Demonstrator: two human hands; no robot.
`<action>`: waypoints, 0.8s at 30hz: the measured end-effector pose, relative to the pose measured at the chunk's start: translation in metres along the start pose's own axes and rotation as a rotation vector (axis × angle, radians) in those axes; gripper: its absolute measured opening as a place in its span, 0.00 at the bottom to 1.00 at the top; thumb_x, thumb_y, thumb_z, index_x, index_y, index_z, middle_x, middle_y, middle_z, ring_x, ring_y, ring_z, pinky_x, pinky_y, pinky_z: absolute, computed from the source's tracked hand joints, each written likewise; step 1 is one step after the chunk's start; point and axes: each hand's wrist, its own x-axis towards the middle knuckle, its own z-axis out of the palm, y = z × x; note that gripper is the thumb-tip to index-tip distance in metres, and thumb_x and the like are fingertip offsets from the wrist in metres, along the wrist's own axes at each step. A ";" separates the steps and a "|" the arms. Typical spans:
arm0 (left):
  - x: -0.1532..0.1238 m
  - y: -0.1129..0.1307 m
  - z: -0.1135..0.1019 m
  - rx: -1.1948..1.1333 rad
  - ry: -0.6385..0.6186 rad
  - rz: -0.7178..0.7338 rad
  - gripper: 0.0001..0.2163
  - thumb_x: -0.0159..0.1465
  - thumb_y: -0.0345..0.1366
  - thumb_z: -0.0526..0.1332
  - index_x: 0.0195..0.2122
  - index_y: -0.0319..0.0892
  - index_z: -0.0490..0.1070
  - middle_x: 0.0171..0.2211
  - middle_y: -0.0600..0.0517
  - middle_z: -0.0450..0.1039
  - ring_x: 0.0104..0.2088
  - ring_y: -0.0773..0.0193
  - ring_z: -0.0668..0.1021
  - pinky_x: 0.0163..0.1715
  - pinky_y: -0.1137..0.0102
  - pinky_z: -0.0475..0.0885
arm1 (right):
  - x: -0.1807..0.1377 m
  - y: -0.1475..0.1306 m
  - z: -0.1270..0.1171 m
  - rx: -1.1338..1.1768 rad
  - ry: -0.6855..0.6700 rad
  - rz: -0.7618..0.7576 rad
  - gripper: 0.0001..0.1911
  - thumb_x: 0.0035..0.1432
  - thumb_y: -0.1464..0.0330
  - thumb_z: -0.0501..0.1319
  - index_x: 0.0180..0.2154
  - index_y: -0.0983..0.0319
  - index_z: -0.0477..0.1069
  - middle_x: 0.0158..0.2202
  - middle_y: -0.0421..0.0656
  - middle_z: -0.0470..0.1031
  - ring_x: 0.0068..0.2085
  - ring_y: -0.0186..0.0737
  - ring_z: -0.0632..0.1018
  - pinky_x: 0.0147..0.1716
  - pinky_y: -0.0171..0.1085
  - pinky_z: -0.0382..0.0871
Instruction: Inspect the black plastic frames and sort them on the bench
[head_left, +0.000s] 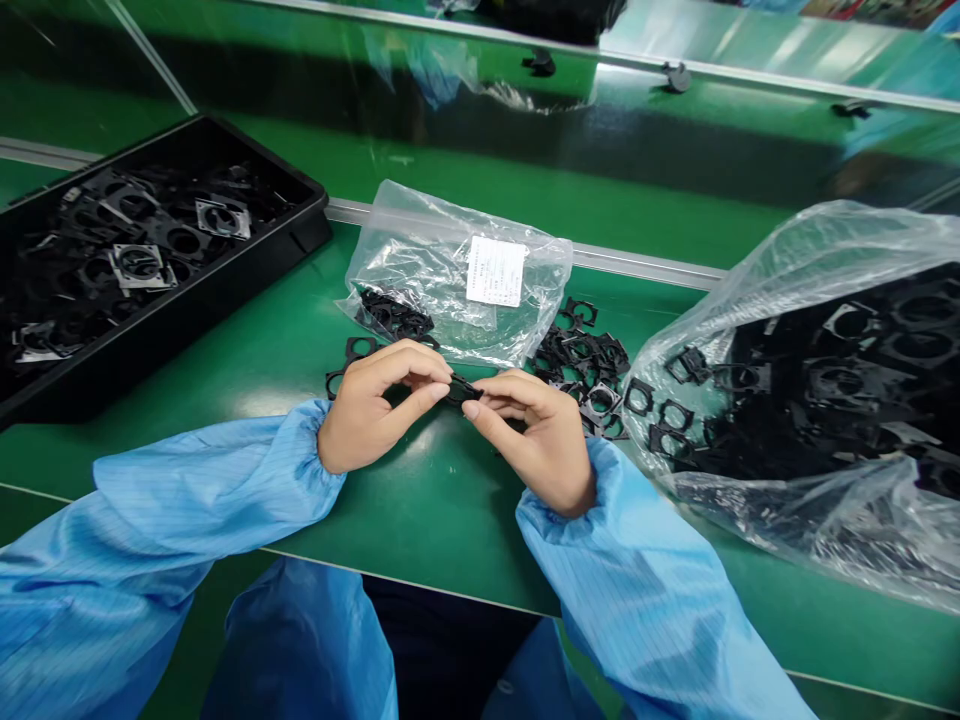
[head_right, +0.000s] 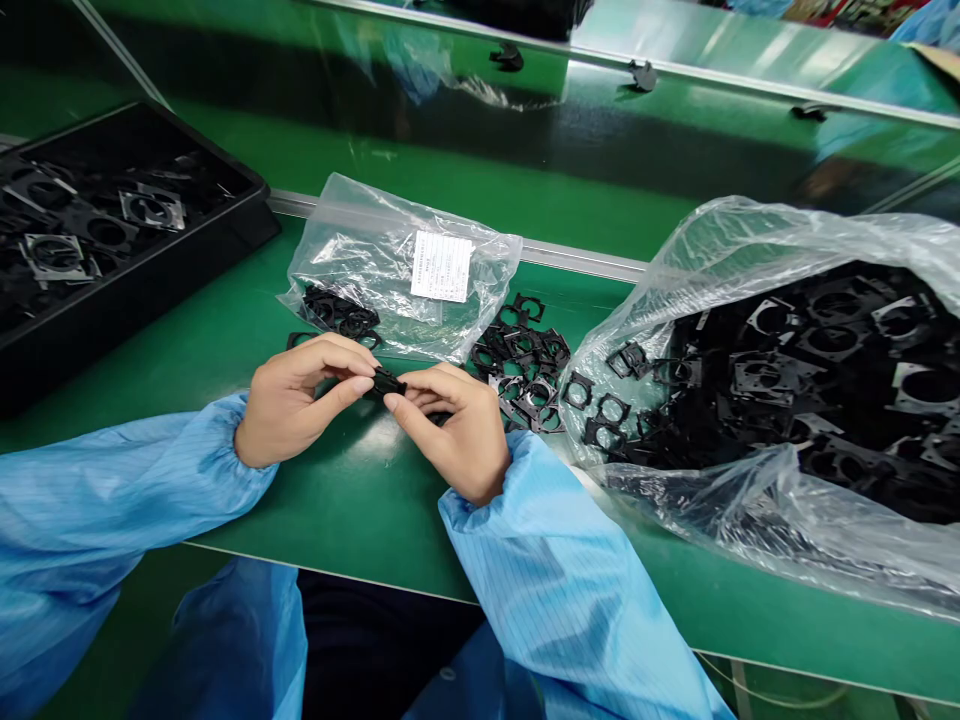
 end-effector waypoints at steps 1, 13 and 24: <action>0.000 0.001 0.000 0.019 -0.001 0.023 0.02 0.69 0.33 0.66 0.38 0.42 0.78 0.37 0.48 0.80 0.40 0.61 0.81 0.39 0.68 0.78 | 0.000 0.000 0.000 -0.027 0.010 -0.022 0.12 0.57 0.59 0.74 0.36 0.61 0.83 0.33 0.42 0.79 0.32 0.36 0.80 0.34 0.36 0.81; -0.003 -0.002 0.002 -0.058 -0.001 -0.013 0.08 0.67 0.32 0.67 0.47 0.42 0.74 0.38 0.51 0.80 0.31 0.69 0.79 0.35 0.73 0.77 | 0.001 -0.002 -0.004 -0.201 0.058 -0.202 0.04 0.62 0.70 0.70 0.34 0.58 0.84 0.32 0.43 0.82 0.34 0.39 0.80 0.34 0.37 0.77; -0.001 -0.003 0.001 -0.044 -0.001 -0.048 0.04 0.68 0.36 0.67 0.41 0.42 0.75 0.33 0.52 0.77 0.31 0.67 0.78 0.32 0.73 0.77 | 0.002 0.001 -0.004 -0.184 0.048 -0.151 0.05 0.62 0.65 0.70 0.36 0.57 0.86 0.35 0.44 0.83 0.35 0.40 0.81 0.35 0.38 0.79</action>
